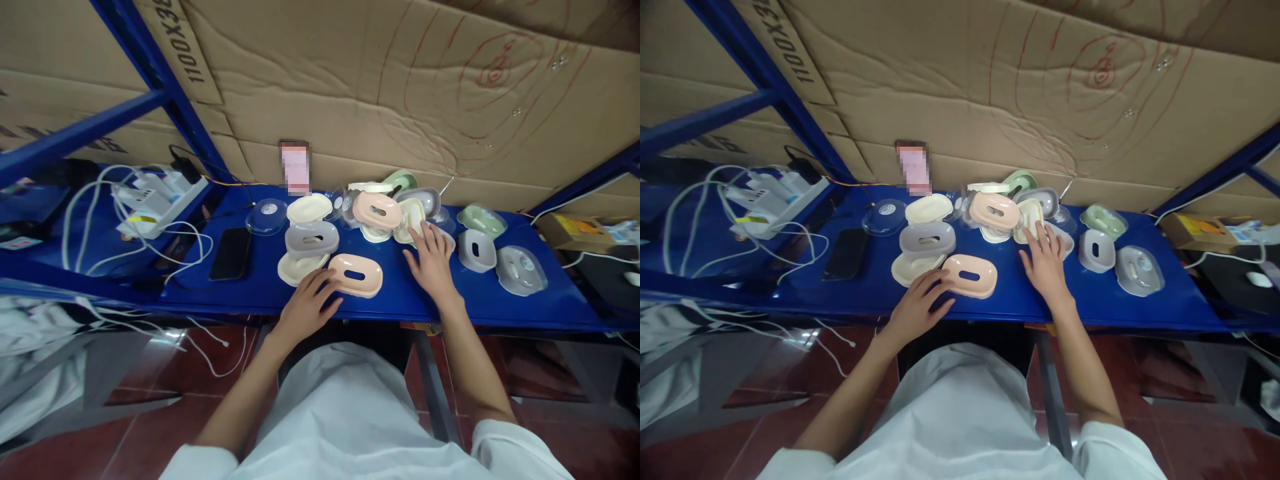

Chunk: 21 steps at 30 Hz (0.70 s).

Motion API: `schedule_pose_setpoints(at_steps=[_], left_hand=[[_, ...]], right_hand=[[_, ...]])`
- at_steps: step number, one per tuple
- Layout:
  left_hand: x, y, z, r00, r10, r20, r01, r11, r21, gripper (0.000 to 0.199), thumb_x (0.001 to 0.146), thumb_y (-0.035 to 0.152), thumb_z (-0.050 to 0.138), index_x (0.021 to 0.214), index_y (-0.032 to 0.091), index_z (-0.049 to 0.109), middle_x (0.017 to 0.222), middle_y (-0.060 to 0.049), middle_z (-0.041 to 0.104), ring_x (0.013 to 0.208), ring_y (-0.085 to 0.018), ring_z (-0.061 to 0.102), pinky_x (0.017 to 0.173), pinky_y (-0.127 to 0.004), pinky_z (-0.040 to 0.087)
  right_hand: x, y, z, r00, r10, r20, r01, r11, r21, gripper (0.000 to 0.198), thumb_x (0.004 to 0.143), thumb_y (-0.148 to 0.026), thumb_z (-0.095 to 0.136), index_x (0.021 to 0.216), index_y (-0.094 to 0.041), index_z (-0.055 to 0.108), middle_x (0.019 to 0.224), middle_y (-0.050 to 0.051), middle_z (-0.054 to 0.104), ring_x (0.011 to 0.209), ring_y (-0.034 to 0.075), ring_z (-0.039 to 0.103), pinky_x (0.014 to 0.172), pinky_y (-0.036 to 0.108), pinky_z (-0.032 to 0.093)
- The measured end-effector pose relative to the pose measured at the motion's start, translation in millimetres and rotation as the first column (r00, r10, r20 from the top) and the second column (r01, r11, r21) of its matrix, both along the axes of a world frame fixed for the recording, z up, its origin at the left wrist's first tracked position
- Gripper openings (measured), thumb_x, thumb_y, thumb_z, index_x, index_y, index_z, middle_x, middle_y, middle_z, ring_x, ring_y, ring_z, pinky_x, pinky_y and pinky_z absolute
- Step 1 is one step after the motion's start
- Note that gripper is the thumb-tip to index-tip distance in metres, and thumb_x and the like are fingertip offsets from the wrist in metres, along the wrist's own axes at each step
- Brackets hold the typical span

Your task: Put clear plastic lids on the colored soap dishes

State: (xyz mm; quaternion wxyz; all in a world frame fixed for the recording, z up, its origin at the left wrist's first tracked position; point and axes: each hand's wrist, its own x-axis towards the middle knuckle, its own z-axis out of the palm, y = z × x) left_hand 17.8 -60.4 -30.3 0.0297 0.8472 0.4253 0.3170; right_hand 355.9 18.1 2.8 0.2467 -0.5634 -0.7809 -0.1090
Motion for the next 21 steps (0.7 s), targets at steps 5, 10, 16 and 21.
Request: schedule_pose_setpoints(at_steps=[5,10,16,21], left_hand=[[1,-1,-1.1,0.999,0.033,0.022,-0.034,0.999,0.015,0.021,0.101,0.027,0.068,0.122,0.022,0.066,0.139,-0.011,0.067,0.137,-0.03,0.06,0.119,-0.049,0.052],[3,-1,-1.0,0.998,0.056,0.028,-0.057,0.998,0.032,0.014,0.102,0.025,0.067,0.115,0.022,0.066,0.136,-0.012,0.067,0.134,-0.029,0.062,0.116,-0.049,0.054],[3,-1,-0.2,0.998,0.041,0.055,-0.044,0.998,0.045,0.014,0.103,0.024,0.065,0.117,0.022,0.066,0.137,-0.012,0.068,0.141,-0.029,0.059,0.12,-0.05,0.052],[1,-1,-4.0,0.986,0.001,0.167,-0.006,0.999,0.031,0.019,0.104,0.024,0.063,0.124,0.024,0.064,0.131,-0.009,0.073,0.136,-0.026,0.065,0.119,-0.048,0.054]], right_hand=[[18,40,2,0.969,-0.021,0.248,0.016,1.0,0.022,0.039,0.104,-0.031,0.059,0.139,-0.018,0.068,0.149,0.018,0.063,0.144,0.039,0.049,0.119,0.06,0.036],[27,30,12,0.991,0.031,0.13,-0.046,0.992,0.119,0.026,0.106,-0.031,0.058,0.123,-0.021,0.076,0.133,0.013,0.074,0.136,0.033,0.061,0.11,0.05,0.047],[15,-42,4,0.826,-0.038,-0.562,0.206,0.949,0.238,0.033,0.1,-0.049,0.068,0.112,-0.019,0.076,0.107,0.01,0.079,0.098,0.027,0.075,0.09,0.042,0.059],[8,-73,-12,0.496,-0.132,-0.858,0.335,0.941,0.049,0.042,0.094,-0.055,0.075,0.117,-0.02,0.073,0.092,0.005,0.074,0.082,0.021,0.071,0.076,0.035,0.058]])
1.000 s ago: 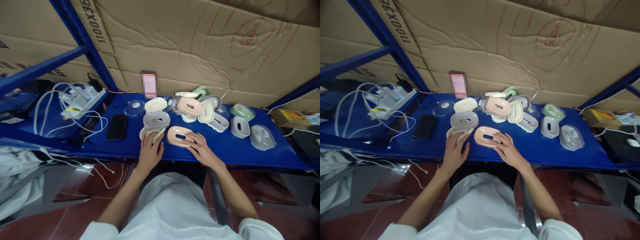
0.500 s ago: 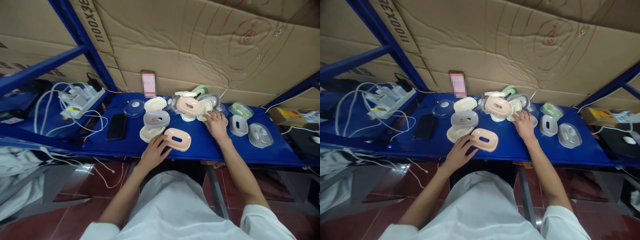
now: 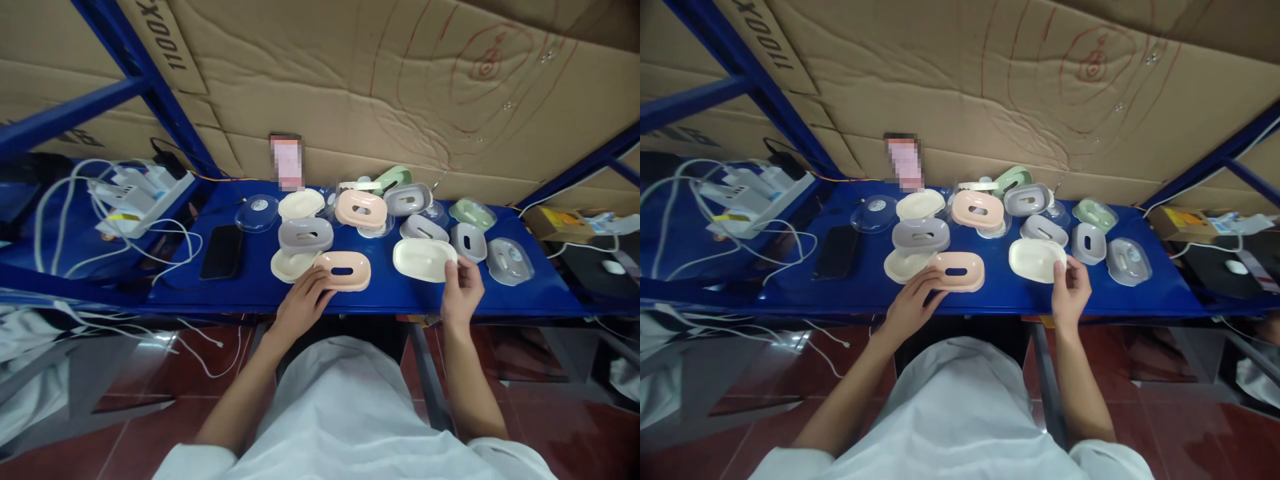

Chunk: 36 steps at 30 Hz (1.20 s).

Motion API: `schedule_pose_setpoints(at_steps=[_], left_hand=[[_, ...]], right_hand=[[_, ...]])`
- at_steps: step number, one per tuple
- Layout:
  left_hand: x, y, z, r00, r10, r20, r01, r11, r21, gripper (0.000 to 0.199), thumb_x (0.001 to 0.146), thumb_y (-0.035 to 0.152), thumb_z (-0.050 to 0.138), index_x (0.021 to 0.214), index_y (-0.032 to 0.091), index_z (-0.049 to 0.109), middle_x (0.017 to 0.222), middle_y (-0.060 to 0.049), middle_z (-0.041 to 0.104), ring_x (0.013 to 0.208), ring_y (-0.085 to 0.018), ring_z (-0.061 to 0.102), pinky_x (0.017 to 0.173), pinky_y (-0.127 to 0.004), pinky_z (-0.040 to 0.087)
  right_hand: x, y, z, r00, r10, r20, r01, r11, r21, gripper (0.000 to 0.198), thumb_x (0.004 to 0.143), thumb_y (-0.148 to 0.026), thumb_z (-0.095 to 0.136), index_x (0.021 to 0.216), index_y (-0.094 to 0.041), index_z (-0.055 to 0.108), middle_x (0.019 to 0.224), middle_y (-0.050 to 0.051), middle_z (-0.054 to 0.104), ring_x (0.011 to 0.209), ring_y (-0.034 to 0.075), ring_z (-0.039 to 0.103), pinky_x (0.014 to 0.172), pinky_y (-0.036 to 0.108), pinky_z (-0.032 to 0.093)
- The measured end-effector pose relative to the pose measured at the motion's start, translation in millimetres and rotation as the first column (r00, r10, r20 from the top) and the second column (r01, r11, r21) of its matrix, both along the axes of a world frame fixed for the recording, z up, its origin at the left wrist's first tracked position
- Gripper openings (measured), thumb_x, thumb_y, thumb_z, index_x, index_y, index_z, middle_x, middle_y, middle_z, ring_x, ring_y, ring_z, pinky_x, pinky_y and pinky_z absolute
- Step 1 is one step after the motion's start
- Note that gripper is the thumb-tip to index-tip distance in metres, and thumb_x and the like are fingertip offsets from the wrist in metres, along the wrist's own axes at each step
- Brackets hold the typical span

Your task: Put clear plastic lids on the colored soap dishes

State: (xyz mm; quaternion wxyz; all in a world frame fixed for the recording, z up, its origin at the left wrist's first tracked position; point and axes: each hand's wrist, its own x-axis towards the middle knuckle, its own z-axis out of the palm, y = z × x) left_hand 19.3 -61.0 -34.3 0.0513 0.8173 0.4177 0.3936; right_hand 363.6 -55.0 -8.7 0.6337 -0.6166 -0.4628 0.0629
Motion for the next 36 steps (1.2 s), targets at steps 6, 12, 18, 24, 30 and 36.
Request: schedule_pose_setpoints(at_steps=[6,12,18,24,30,36], left_hand=[[-1,-1,-5.3,0.996,0.034,0.083,-0.033,0.999,-0.021,0.02,0.104,0.028,0.065,0.125,0.024,0.063,0.129,-0.009,0.073,0.132,-0.024,0.067,0.114,-0.045,0.058],[8,4,3.1,0.996,-0.001,0.092,0.001,1.0,-0.005,0.018,0.105,0.028,0.064,0.123,0.023,0.063,0.127,-0.009,0.073,0.131,-0.024,0.067,0.114,-0.045,0.057],[30,16,14.4,0.987,-0.135,-0.088,0.133,0.991,-0.032,0.015,0.106,0.024,0.059,0.12,0.022,0.064,0.126,-0.01,0.072,0.127,-0.026,0.067,0.114,-0.048,0.055],[36,22,15.9,0.976,-0.173,-0.133,0.164,0.983,-0.077,0.022,0.107,0.021,0.053,0.126,0.022,0.065,0.132,-0.011,0.069,0.131,-0.027,0.064,0.118,-0.05,0.052],[40,24,19.5,0.974,-0.18,-0.137,0.17,0.982,-0.082,0.025,0.106,0.019,0.053,0.125,0.023,0.068,0.13,-0.011,0.072,0.131,-0.026,0.065,0.118,-0.051,0.052],[22,17,12.7,0.989,-0.115,-0.098,0.112,0.993,-0.031,0.028,0.107,0.021,0.055,0.132,0.024,0.067,0.141,-0.011,0.069,0.137,-0.026,0.063,0.123,-0.054,0.048]], right_hand=[[-13,0,-21,0.939,0.339,-0.062,-0.342,0.895,-0.285,0.058,0.093,-0.058,0.074,0.137,-0.022,0.065,0.094,0.006,0.077,0.078,0.022,0.073,0.067,0.036,0.063],[-33,0,-19,0.788,0.561,0.252,-0.434,0.798,-0.419,0.054,0.11,-0.051,0.047,0.158,-0.027,0.053,0.154,0.012,0.062,0.143,0.03,0.06,0.122,0.054,0.046],[-43,-5,-13,0.558,0.677,0.48,-0.51,0.736,-0.445,0.076,0.107,-0.049,0.056,0.173,-0.035,0.021,0.181,0.008,0.015,0.166,0.033,0.022,0.131,0.061,0.03],[-48,-5,-19,0.551,0.65,0.523,-0.524,0.757,-0.389,0.052,0.109,-0.037,0.054,0.161,-0.036,0.048,0.17,0.008,0.042,0.159,0.03,0.038,0.129,0.058,0.039],[-46,0,-22,0.544,0.657,0.522,-0.525,0.752,-0.399,0.044,0.109,-0.036,0.054,0.153,-0.034,0.059,0.165,0.008,0.05,0.157,0.032,0.042,0.126,0.062,0.042],[-46,-5,-23,0.487,0.674,0.556,-0.52,0.735,-0.436,0.048,0.109,-0.039,0.055,0.156,-0.034,0.055,0.17,0.007,0.045,0.16,0.032,0.037,0.125,0.06,0.043]])
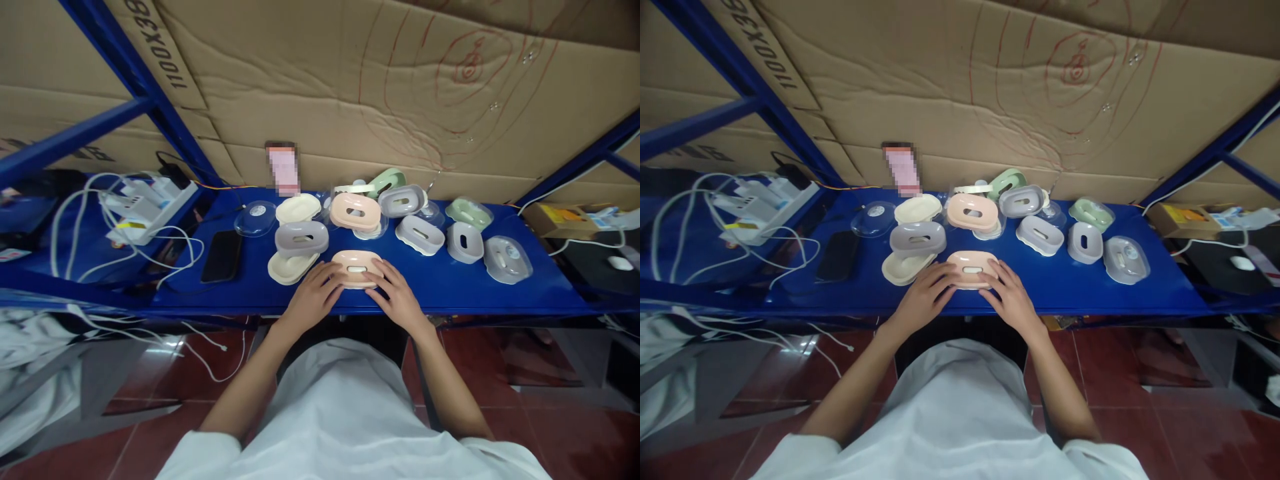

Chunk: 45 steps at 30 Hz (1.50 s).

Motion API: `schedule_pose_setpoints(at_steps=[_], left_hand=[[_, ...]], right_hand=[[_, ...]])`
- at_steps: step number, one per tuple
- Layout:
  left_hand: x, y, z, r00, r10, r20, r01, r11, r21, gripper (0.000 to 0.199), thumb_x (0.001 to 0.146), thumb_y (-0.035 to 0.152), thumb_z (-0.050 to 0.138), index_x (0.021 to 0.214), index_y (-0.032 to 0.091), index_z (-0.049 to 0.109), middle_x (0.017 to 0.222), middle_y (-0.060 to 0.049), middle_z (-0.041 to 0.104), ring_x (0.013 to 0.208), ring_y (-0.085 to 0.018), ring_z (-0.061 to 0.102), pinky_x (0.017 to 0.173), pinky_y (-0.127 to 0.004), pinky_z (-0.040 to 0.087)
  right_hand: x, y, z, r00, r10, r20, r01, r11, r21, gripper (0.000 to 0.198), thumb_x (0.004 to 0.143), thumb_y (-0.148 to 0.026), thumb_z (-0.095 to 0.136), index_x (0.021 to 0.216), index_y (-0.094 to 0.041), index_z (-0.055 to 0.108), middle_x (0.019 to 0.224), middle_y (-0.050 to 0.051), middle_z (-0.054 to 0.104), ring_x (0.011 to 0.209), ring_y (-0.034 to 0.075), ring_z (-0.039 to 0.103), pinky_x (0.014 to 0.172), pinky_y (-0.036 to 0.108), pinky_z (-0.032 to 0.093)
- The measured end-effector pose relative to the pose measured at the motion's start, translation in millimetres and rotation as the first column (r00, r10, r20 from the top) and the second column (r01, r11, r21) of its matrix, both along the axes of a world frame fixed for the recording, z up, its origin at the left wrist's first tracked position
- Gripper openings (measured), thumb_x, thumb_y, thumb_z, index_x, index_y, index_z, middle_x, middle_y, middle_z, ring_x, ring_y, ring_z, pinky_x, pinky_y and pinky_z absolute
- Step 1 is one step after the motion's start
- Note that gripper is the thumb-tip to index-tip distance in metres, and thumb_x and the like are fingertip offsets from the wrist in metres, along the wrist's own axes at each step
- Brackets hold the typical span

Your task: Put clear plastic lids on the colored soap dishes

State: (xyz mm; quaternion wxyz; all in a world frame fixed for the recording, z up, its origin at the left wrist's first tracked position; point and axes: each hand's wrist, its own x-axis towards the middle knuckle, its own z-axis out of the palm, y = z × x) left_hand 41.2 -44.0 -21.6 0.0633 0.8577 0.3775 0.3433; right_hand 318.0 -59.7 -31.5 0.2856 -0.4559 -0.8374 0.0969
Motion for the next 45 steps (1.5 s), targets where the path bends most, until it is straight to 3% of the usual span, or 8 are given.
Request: schedule_pose_setpoints(at_steps=[10,14,19,25,31,36,40,45], left_hand=[[-16,-19,-9.2,0.994,0.067,-0.086,-0.071,0.997,-0.041,0.047,0.106,0.031,0.06,0.153,0.029,0.055,0.159,-0.012,0.055,0.151,-0.033,0.049,0.124,-0.058,0.046],[-14,-18,-8.6,0.993,0.073,-0.097,-0.077,0.996,-0.048,0.045,0.107,0.033,0.059,0.151,0.028,0.056,0.16,-0.012,0.054,0.151,-0.033,0.049,0.122,-0.056,0.048],[-15,-19,-7.6,0.992,0.089,-0.09,-0.095,0.993,-0.072,0.042,0.107,0.034,0.058,0.148,0.028,0.058,0.158,-0.012,0.055,0.144,-0.032,0.055,0.119,-0.054,0.05],[-11,-17,-4.3,0.994,0.086,-0.06,-0.09,0.993,-0.078,0.036,0.105,0.032,0.062,0.141,0.027,0.061,0.157,-0.013,0.054,0.146,-0.033,0.053,0.12,-0.056,0.049],[-6,-12,-7.6,0.996,0.07,0.058,-0.067,0.996,-0.054,0.013,0.101,0.031,0.069,0.11,0.021,0.065,0.148,-0.015,0.058,0.143,-0.031,0.056,0.12,-0.051,0.05],[-8,-14,-11.1,0.989,0.094,0.117,-0.079,0.989,-0.128,0.039,0.102,0.032,0.069,0.138,0.024,0.058,0.15,-0.014,0.058,0.144,-0.028,0.057,0.119,-0.046,0.052],[-8,-15,-8.4,0.995,0.081,0.05,-0.074,0.988,-0.139,0.064,0.104,0.032,0.065,0.163,0.029,0.039,0.168,-0.014,0.042,0.155,-0.03,0.046,0.123,-0.047,0.048],[-7,-14,-8.5,0.995,0.08,0.051,-0.075,0.994,-0.084,0.059,0.106,0.032,0.062,0.161,0.03,0.044,0.169,-0.013,0.043,0.156,-0.03,0.044,0.127,-0.049,0.043]], right_hand=[[20,105,49,0.961,-0.225,0.16,0.193,0.961,0.197,0.068,0.103,-0.045,0.062,0.164,-0.02,0.044,0.166,0.018,0.047,0.154,0.041,0.041,0.123,0.064,0.034],[22,143,52,0.961,-0.167,0.219,0.132,0.977,0.165,0.053,0.101,-0.046,0.065,0.145,-0.016,0.064,0.148,0.019,0.065,0.137,0.039,0.058,0.116,0.058,0.042],[33,150,61,0.999,-0.015,0.048,0.011,0.997,0.078,0.038,0.101,-0.057,0.063,0.098,-0.022,0.077,0.112,0.012,0.078,0.109,0.031,0.071,0.104,0.047,0.052],[45,137,85,0.968,-0.066,-0.241,0.064,0.998,-0.016,0.043,0.095,-0.065,0.068,0.099,-0.023,0.074,0.103,0.007,0.079,0.097,0.025,0.073,0.091,0.041,0.058],[24,79,59,0.659,-0.266,-0.703,0.044,0.947,-0.318,0.046,0.095,-0.07,0.065,0.092,-0.024,0.066,0.09,0.004,0.076,0.086,0.022,0.075,0.077,0.037,0.062],[-3,34,30,0.45,-0.465,-0.762,-0.111,0.818,-0.565,0.049,0.09,-0.071,0.072,0.085,-0.023,0.065,0.083,0.004,0.074,0.078,0.02,0.075,0.07,0.032,0.061],[-4,23,20,0.62,-0.461,-0.635,0.053,0.832,-0.552,0.049,0.095,-0.07,0.065,0.093,-0.022,0.072,0.08,0.004,0.072,0.074,0.019,0.069,0.067,0.032,0.058],[-1,16,15,0.888,-0.29,-0.358,0.224,0.951,-0.215,0.057,0.103,-0.055,0.062,0.151,-0.025,0.058,0.153,0.015,0.059,0.129,0.03,0.065,0.104,0.047,0.058]])
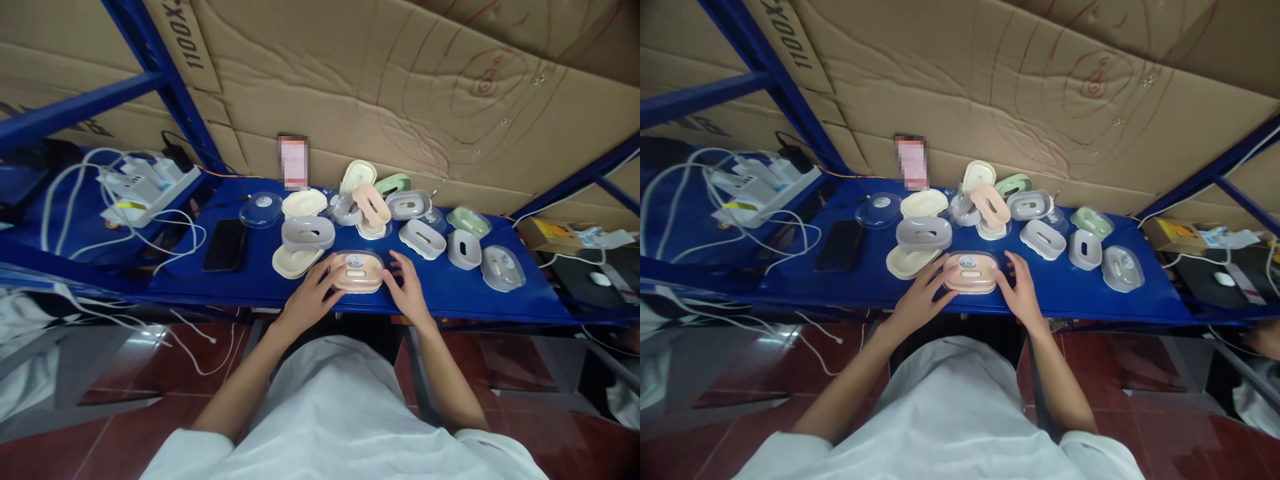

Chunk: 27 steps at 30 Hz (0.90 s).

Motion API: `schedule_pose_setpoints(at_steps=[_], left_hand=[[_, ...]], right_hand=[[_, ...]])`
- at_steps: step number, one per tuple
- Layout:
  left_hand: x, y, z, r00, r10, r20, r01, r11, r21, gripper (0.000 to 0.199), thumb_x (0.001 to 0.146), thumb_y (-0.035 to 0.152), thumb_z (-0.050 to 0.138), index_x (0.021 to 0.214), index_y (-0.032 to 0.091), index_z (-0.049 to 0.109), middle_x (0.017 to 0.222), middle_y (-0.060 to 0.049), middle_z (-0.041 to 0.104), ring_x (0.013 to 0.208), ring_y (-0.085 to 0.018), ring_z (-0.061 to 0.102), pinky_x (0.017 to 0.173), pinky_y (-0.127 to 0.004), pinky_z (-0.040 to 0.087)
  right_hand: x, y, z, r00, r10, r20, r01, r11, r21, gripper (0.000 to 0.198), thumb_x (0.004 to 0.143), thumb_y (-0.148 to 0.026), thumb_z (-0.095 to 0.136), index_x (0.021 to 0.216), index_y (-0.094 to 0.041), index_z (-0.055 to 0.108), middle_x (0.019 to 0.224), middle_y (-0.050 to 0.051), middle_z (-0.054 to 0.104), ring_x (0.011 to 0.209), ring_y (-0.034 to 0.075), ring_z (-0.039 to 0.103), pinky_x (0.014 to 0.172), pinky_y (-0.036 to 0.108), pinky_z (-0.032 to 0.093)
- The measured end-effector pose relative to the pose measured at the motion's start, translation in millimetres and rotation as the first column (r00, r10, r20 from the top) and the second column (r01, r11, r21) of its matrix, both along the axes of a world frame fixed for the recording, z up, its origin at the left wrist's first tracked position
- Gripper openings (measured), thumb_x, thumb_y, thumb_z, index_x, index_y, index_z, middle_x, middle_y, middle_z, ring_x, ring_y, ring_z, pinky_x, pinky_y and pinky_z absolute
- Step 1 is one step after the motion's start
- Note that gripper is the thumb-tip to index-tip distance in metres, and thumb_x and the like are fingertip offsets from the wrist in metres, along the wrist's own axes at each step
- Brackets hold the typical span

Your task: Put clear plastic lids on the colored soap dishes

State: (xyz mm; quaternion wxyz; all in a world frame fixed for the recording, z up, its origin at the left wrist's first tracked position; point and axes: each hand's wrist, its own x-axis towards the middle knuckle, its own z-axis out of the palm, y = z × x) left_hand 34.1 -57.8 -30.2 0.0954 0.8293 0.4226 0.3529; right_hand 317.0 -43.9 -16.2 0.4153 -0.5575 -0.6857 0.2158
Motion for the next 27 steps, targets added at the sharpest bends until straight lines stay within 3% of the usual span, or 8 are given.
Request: schedule_pose_setpoints(at_steps=[2,5,11,18,22,24,27], left_hand=[[-1,1,-3.4,0.999,0.016,0.044,-0.016,1.0,0.005,0.056,0.105,0.032,0.063,0.159,0.03,0.048,0.167,-0.012,0.045,0.155,-0.029,0.045,0.127,-0.05,0.043],[-4,3,-10.2,0.996,0.011,0.085,-0.013,1.0,0.018,0.052,0.105,0.031,0.064,0.155,0.03,0.051,0.165,-0.013,0.049,0.153,-0.029,0.049,0.125,-0.051,0.046],[-5,7,-18.6,0.992,-0.002,0.124,-0.007,0.998,0.066,0.049,0.105,0.031,0.064,0.153,0.031,0.054,0.161,-0.013,0.052,0.15,-0.029,0.053,0.123,-0.053,0.049],[-6,3,-11.4,0.994,-0.011,0.113,0.012,1.0,-0.007,0.051,0.105,0.032,0.063,0.155,0.032,0.051,0.163,-0.012,0.05,0.151,-0.029,0.051,0.125,-0.053,0.046],[-6,-1,-4.4,0.989,0.029,0.143,-0.021,0.998,-0.057,0.059,0.105,0.035,0.064,0.161,0.032,0.043,0.165,-0.013,0.046,0.153,-0.029,0.049,0.124,-0.051,0.048],[-5,-3,-3.1,0.989,0.046,0.138,-0.036,0.997,-0.069,0.058,0.106,0.034,0.062,0.16,0.032,0.043,0.162,-0.013,0.049,0.15,-0.029,0.052,0.123,-0.05,0.049],[-2,-4,-3.2,0.995,0.061,0.075,-0.056,0.996,-0.072,0.049,0.107,0.033,0.059,0.155,0.031,0.05,0.158,-0.012,0.054,0.146,-0.028,0.056,0.121,-0.049,0.052]], right_hand=[[-2,-3,0,0.983,0.149,0.104,-0.154,0.987,0.046,0.058,0.109,-0.047,0.053,0.163,-0.03,0.045,0.172,0.012,0.038,0.155,0.03,0.044,0.123,0.052,0.045],[-7,-5,0,0.909,0.345,0.234,-0.356,0.934,0.005,0.059,0.111,-0.04,0.05,0.168,-0.035,0.037,0.179,0.005,0.024,0.164,0.028,0.027,0.132,0.051,0.033],[-10,-7,-5,0.882,0.366,0.298,-0.396,0.917,0.046,0.075,0.104,-0.039,0.065,0.17,-0.04,0.028,0.181,0.004,0.015,0.164,0.03,0.027,0.131,0.051,0.034],[-6,-7,-10,0.886,0.304,0.351,-0.363,0.925,0.115,0.077,0.099,-0.042,0.073,0.167,-0.041,0.037,0.176,0.007,0.031,0.159,0.031,0.04,0.128,0.051,0.043],[21,-5,-1,0.925,0.138,0.355,-0.239,0.936,0.257,0.068,0.097,-0.046,0.075,0.16,-0.035,0.05,0.168,0.01,0.044,0.154,0.032,0.047,0.126,0.051,0.045],[45,-6,7,0.94,-0.065,0.336,-0.058,0.938,0.342,0.068,0.095,-0.051,0.076,0.156,-0.032,0.055,0.163,0.012,0.05,0.15,0.033,0.052,0.124,0.053,0.046],[83,-18,16,0.886,-0.344,0.311,0.196,0.885,0.421,0.072,0.093,-0.059,0.076,0.154,-0.027,0.057,0.158,0.015,0.053,0.146,0.036,0.054,0.122,0.056,0.046]])
